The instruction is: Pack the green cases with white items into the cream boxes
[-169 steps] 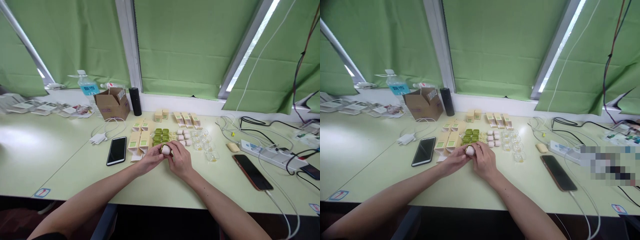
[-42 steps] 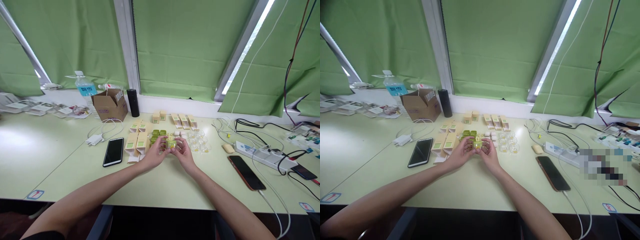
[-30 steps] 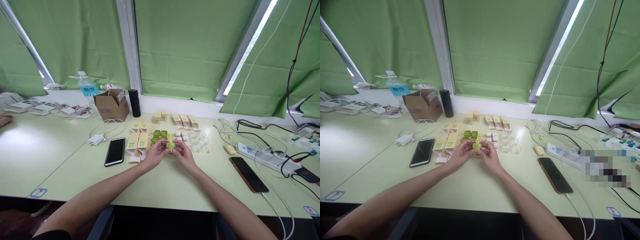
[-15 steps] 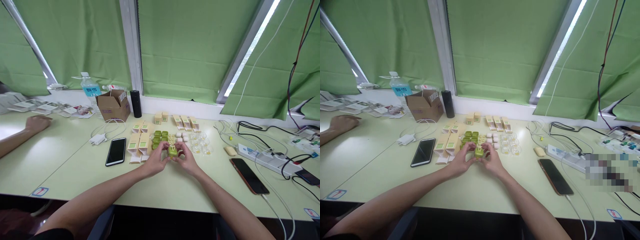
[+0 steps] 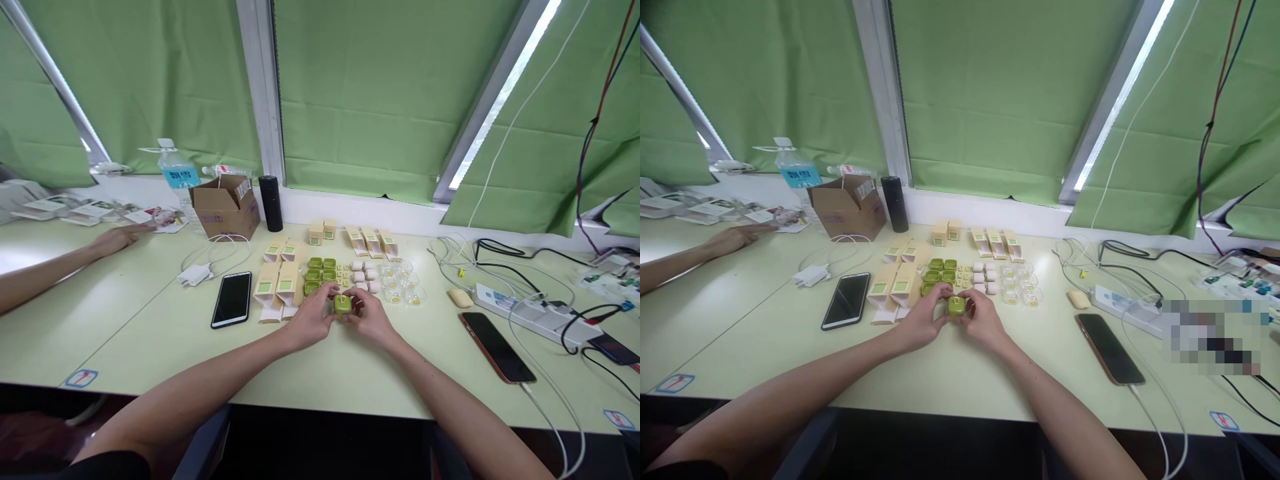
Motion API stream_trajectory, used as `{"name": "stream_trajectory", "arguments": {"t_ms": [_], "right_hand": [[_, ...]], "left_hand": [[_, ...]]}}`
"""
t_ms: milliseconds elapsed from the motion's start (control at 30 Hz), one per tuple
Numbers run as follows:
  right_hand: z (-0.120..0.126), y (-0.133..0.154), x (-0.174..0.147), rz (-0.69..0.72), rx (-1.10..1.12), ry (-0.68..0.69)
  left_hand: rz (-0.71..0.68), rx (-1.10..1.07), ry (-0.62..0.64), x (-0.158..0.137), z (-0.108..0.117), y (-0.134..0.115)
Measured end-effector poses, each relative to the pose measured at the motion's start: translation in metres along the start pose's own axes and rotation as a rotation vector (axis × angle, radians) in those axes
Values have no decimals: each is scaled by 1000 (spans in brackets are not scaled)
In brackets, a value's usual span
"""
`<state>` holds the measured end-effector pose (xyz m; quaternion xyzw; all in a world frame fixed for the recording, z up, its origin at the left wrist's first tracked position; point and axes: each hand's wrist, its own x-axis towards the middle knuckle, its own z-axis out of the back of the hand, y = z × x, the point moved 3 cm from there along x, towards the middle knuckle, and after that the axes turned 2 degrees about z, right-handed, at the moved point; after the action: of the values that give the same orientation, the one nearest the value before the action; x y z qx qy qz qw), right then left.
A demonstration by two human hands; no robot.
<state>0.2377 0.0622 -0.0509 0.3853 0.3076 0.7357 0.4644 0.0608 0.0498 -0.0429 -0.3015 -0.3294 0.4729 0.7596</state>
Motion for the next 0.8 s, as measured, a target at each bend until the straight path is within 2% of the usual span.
{"name": "stream_trajectory", "arguments": {"t_ms": [300, 500, 633, 800], "right_hand": [[2, 7, -3, -4, -131, 116], [5, 0, -7, -70, -183, 113], [7, -1, -6, -88, -243, 122], [9, 4, -3, -54, -276, 101]], "left_hand": [[-17, 20, 22, -2, -2, 0], [-163, -20, -153, -2, 11, -10], [-195, 79, -232, 21, 28, -19], [-100, 276, -85, 80, 35, -19]]}}
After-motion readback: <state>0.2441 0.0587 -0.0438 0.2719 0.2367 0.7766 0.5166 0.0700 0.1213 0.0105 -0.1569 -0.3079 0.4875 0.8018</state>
